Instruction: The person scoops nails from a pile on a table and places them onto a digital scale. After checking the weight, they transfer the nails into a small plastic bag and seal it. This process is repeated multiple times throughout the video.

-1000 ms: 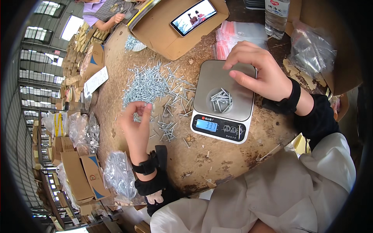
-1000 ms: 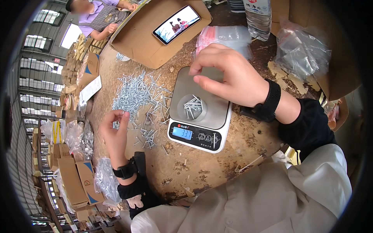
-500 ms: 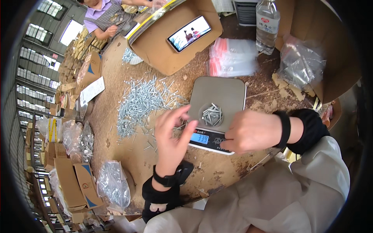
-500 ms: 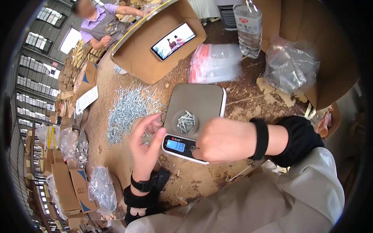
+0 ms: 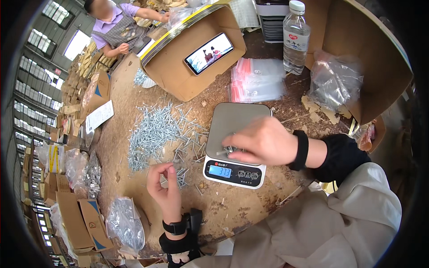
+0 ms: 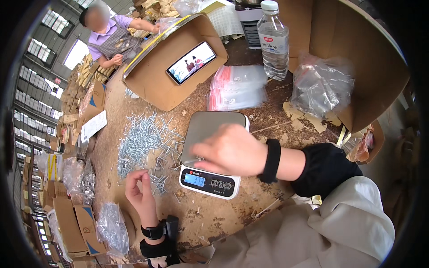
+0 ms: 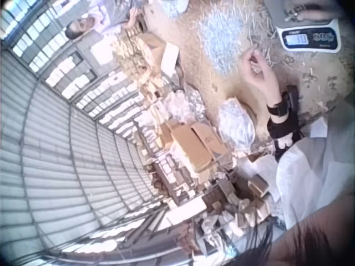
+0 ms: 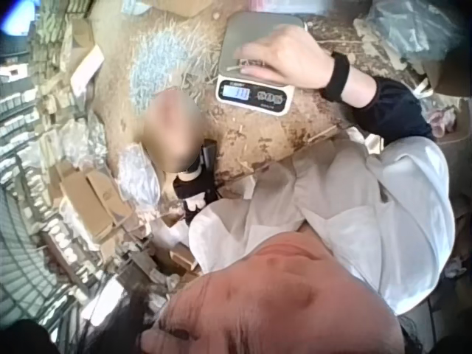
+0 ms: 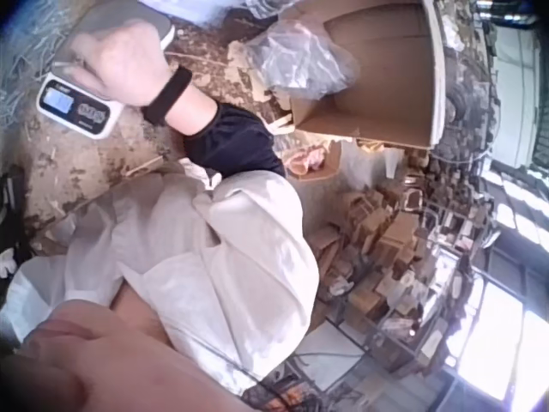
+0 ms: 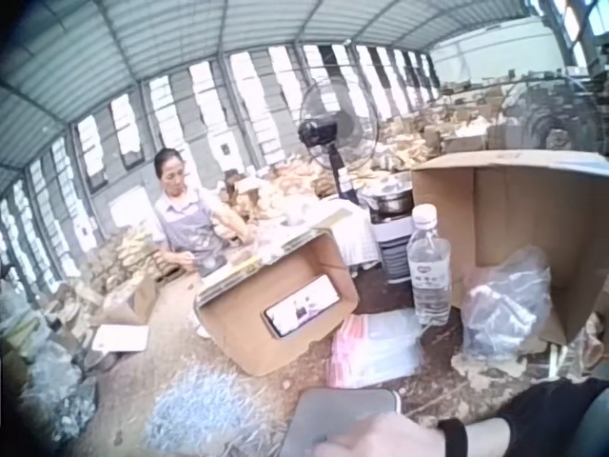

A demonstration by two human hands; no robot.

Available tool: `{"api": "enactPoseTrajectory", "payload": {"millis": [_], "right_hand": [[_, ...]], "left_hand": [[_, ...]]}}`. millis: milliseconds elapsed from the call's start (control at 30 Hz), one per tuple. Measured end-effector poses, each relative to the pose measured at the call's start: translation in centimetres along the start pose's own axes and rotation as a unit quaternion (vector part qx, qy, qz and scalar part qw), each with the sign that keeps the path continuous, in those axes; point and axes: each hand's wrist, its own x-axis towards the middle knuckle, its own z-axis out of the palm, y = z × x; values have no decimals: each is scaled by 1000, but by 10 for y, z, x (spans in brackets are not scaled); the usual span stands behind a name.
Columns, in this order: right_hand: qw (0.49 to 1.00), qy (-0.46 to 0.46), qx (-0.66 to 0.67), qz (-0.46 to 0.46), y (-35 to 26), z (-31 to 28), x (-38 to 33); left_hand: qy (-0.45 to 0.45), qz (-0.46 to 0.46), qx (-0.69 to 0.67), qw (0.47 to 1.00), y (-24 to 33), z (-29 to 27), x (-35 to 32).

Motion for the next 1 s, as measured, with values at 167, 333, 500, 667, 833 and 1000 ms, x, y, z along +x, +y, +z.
{"api": "enactPoseTrajectory", "payload": {"millis": [167,333,500,667,833,1000], "right_hand": [[982,46,-41,177,56,-25,4],[962,36,-203,178,165,-12,-21],[972,-42,-112,204,187,-11,-32],[965,-37,-79,249,168,-30,-20],[961,69,-92,251,152,-34,-14],[976,185,-75,91,89,-53,7]], "left_hand": [[-39,6,23,999,-1,-3,1],[-52,-13,6,999,-4,0,4],[-54,-12,19,998,-8,-1,1],[-62,-20,36,997,-8,-1,-1],[-70,-19,32,997,-7,-2,-2],[-84,15,52,995,2,-2,0]]}}
